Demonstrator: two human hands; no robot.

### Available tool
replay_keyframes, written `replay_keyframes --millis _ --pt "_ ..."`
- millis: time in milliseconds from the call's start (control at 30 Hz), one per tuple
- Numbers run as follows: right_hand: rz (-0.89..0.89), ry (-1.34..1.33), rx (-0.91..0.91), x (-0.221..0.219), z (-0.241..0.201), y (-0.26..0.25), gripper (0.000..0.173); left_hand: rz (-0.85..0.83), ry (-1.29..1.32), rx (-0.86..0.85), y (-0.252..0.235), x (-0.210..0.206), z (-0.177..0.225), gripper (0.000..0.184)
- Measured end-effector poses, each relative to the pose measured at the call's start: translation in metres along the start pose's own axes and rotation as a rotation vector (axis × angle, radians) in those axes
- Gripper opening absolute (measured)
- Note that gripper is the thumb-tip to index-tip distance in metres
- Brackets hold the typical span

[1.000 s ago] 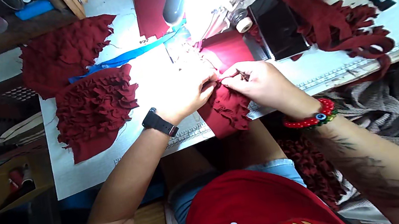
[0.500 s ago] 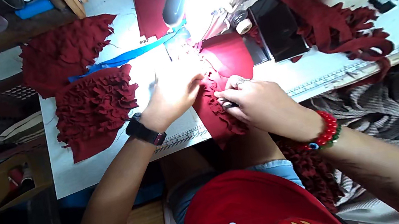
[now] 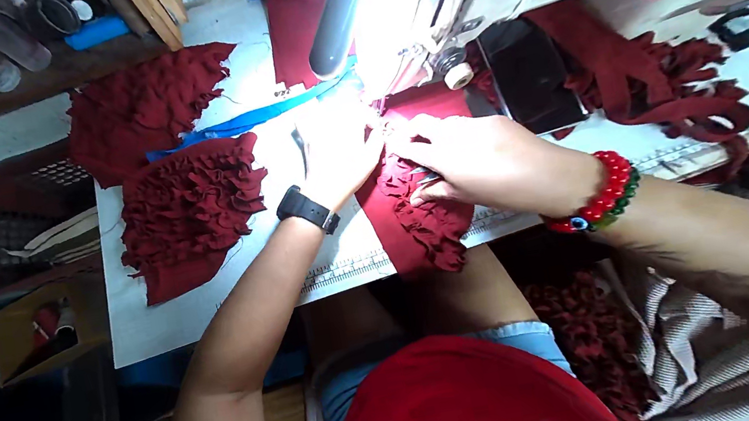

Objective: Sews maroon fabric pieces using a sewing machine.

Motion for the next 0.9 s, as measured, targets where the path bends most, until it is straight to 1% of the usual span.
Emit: replay_keyframes --millis 67,133,167,200,233,300,333,367,400,433,467,500,533,633,767,800,867,900 --pt "-0.008 0.026 0.017 0.000 0.002 -0.001 0.053 0.029 -0.010 -0.013 0.000 -0.001 -0.001 0.028" --pt "0.007 0.032 0.043 0.000 0.001 -0.002 0.048 0.001 0.002 -0.001 0.000 0.001 -0.001 0.029" --pt "0.015 0.031 0.052 0.000 0.001 -0.003 0.047 -0.021 0.018 0.012 0.000 0.002 -0.001 0.029" --pt "0.011 0.034 0.054 0.001 0.001 -0.005 0.049 -0.032 0.039 0.024 0.000 0.003 -0.002 0.028" --pt "-0.021 0.044 0.041 0.003 0.001 -0.008 0.058 -0.038 0.064 0.028 0.000 0.003 -0.004 0.028" --pt "-0.055 0.024 0.011 0.007 -0.001 -0.013 0.082 -0.036 0.089 0.027 0.000 0.003 -0.006 0.030" --pt "-0.044 0.009 0.007 0.009 -0.001 -0.013 0.091 -0.052 0.078 0.037 0.000 0.004 -0.006 0.033" --pt "-0.024 -0.007 0.014 0.010 0.000 -0.012 0.096 -0.066 0.071 0.043 0.000 0.004 -0.006 0.034" --pt "-0.006 -0.024 0.022 0.011 0.001 -0.011 0.096 -0.076 0.069 0.043 0.000 0.005 -0.006 0.034" --pt "0.007 -0.025 0.034 0.011 0.003 -0.011 0.088 -0.070 0.073 0.035 0.000 0.005 -0.006 0.032" --pt "-0.001 -0.013 0.039 0.011 0.005 -0.012 0.075 -0.059 0.084 0.020 -0.001 0.004 -0.006 0.029" --pt "-0.031 -0.003 0.031 0.011 0.007 -0.014 0.065 -0.042 0.092 0.000 -0.001 0.004 -0.006 0.027" --pt "-0.087 0.009 0.014 0.011 0.009 -0.017 0.063 -0.031 0.104 -0.019 -0.002 0.003 -0.006 0.026" --pt "-0.104 -0.005 0.011 0.008 0.014 -0.018 0.069 -0.038 0.079 -0.010 -0.003 0.002 -0.005 0.027" --pt "0.003 -0.046 0.030 0.003 0.014 -0.007 0.068 -0.041 0.057 0.001 -0.004 0.002 -0.003 0.029" --pt "0.003 -0.046 0.029 0.004 0.013 -0.006 0.068 -0.030 0.065 -0.002 -0.005 0.001 -0.004 0.028" --pt "-0.073 -0.033 -0.001 0.006 0.016 -0.012 0.072 -0.011 0.061 0.022 -0.007 0.002 -0.002 0.029" --pt "-0.090 -0.033 -0.010 0.005 0.018 -0.014 0.071 0.003 0.051 0.033 -0.008 0.002 -0.002 0.028"
Point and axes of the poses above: each hand's wrist, its own y-axis away from the middle knuckle, its own x-axis out of the back of the hand, z = x × y, the point moved 1 cm from there along -y, towards the middle knuckle, and after that the axes turned 7 degrees about x, right-handed, at the moved point
